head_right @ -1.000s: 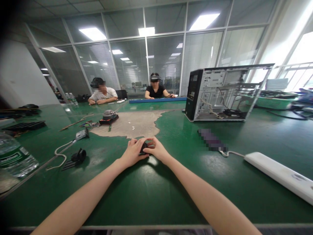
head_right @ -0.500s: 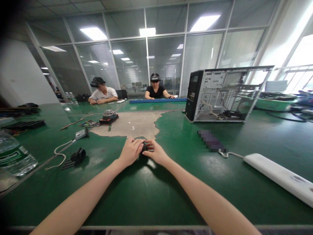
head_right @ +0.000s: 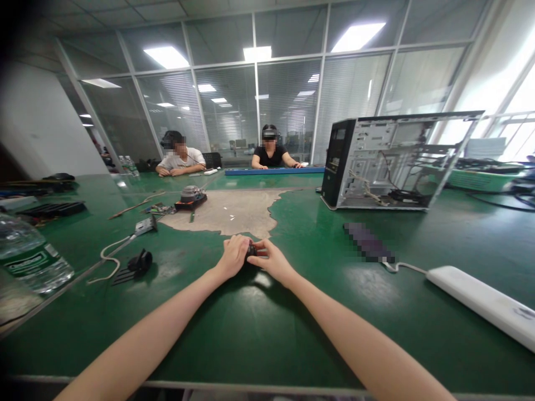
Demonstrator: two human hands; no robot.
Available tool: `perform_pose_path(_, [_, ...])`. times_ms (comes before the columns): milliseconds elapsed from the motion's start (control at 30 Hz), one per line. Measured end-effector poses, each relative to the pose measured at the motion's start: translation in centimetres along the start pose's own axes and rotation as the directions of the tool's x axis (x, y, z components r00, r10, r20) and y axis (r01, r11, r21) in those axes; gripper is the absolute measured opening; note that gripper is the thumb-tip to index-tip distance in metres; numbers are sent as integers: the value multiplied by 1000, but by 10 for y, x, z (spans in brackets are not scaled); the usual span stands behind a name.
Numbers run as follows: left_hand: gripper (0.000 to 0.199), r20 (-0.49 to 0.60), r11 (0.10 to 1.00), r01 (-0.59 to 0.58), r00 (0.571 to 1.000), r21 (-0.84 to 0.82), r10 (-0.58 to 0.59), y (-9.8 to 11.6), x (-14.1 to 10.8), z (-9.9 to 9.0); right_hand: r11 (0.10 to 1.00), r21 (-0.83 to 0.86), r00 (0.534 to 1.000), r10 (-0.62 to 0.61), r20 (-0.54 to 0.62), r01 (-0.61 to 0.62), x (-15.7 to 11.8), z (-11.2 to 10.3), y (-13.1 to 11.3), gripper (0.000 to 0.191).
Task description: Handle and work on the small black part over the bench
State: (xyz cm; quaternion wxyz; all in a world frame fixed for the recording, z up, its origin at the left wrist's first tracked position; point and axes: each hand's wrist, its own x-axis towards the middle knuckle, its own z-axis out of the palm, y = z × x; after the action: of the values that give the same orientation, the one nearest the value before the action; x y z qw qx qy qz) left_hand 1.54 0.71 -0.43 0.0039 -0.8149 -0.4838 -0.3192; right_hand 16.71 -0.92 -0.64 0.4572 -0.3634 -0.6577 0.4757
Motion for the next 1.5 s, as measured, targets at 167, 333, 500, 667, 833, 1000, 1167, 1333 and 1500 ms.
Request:
perform_pose_path(167, [37,6,1000,10,1000,12,-10,-1,1,-1,998,15,998,59,0,-59,1,0,-2,29])
perform_pose_path(333, [38,20,999,31,999,45,-32,0,1,-2,1000,-15,1000,23,15,-23,6,-2,1,30])
perform_pose_path(500, [41,18,998,53,998,31,-54,-1,2,-1,999,18,996,-27,84,26,3,-4,0,37])
perform_pose_path(667, [42,9,998,67,998,17,-68,-1,3,1,999,46,997,11,74,-15,1,-2,-3,29])
perform_pose_path(833, [47,14,997,75,997,1,-75,-1,10,2,999,47,999,22,-24,-21,5,1,1,32])
perform_pose_path(1000, [47,-5,996,92,996,-16,-92,-3,14,5,1000,25,1000,16,-7,-16,7,1,3,31])
perform_pose_path(1167, [48,-25,992,123,992,-26,-124,-4,12,7,999,39,999,-10,36,9,5,0,-2,35])
perform_pose_path(1333, [50,-18,991,126,992,-38,-126,-4,14,7,999,40,999,28,-41,-26,7,3,2,28])
perform_pose_path(1500, [51,-20,989,140,990,-52,-141,-5,15,9,999,-2,998,33,-45,-33,8,3,7,29])
